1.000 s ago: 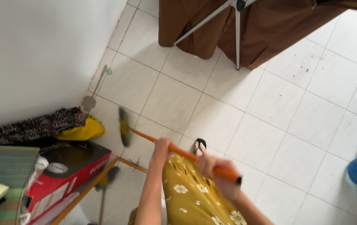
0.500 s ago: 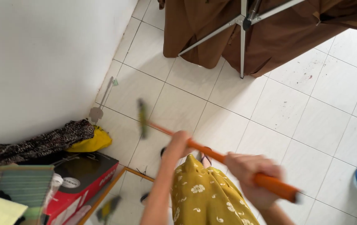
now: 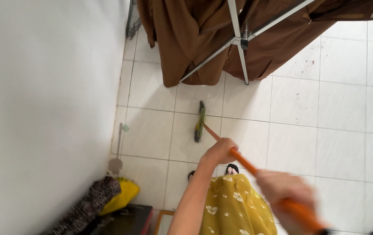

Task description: The person sweeps a tiled floor with a broom, moving debris toward a doorway. They navigate around furniture, water jugs, and a clothes rack while sweeping different sections of the room.

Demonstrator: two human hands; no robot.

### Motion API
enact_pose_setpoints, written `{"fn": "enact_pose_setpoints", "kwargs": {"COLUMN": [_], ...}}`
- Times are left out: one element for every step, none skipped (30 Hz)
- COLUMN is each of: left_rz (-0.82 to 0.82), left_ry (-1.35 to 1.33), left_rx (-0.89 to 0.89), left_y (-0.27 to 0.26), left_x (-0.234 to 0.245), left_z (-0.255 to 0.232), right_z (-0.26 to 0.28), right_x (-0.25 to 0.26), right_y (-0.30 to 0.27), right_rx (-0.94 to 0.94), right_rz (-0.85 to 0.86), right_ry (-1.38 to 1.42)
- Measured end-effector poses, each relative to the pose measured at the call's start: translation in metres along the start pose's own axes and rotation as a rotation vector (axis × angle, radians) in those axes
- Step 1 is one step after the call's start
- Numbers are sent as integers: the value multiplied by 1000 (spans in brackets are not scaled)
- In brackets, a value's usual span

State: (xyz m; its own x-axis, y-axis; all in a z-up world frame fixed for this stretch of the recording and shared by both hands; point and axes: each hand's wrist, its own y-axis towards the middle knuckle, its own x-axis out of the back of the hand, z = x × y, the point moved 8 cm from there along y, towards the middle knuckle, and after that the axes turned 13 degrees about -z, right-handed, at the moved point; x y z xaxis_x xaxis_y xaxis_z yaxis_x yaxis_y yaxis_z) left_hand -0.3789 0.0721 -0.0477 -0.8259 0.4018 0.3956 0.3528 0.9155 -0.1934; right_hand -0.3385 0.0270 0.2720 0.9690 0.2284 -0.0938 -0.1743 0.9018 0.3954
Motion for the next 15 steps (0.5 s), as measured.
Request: {"fn": "enact_pose_setpoints", "kwargs": {"left_rz": [95, 195, 214, 241, 265, 282, 177, 82, 110, 2, -107, -87, -88, -90, -73], "left_ry": [69, 133, 140, 286, 434, 437, 526, 608, 607, 631, 649, 648, 472, 299, 301], "left_rx": [116, 236, 233, 293, 350, 341, 255, 161, 145, 75, 4, -8, -105, -193, -197], "left_y": [7, 10, 6, 5, 7, 0, 1, 5, 0, -5, -10, -7, -6, -7, 8], "left_x": [9, 14, 25, 38, 52, 50, 60, 72, 82, 97, 113, 97, 81, 71, 47], "left_z": [-3, -7, 9, 32, 56, 119, 173, 220, 252, 278, 303, 299, 283, 268, 235], "right_z": [-9, -20, -31, -39, -48, -75, -111, -147, -164, -181, -196, -193, -186, -179, -168], "right_x": [19, 38, 33, 35, 38, 33, 29, 26, 19, -1, -22, -17, -17, -19, 3], "right_y": [9, 10, 6, 6, 4, -12, -29, -49, -49, -47, -46, -44, -41, -36, -33], "right_rx": [-139, -285, -285, -210, -135, -135, -224, -311, -307, -330, -353, -352, -353, -355, -355], "right_rz": [-208, -417, -438, -503, -568, -585, -618, -663, -693, -527, -360, -382, -337, -289, -307], "right_ry": [90, 178, 176, 166, 154, 145, 299, 450, 436, 417, 397, 389, 359, 336, 335]}}
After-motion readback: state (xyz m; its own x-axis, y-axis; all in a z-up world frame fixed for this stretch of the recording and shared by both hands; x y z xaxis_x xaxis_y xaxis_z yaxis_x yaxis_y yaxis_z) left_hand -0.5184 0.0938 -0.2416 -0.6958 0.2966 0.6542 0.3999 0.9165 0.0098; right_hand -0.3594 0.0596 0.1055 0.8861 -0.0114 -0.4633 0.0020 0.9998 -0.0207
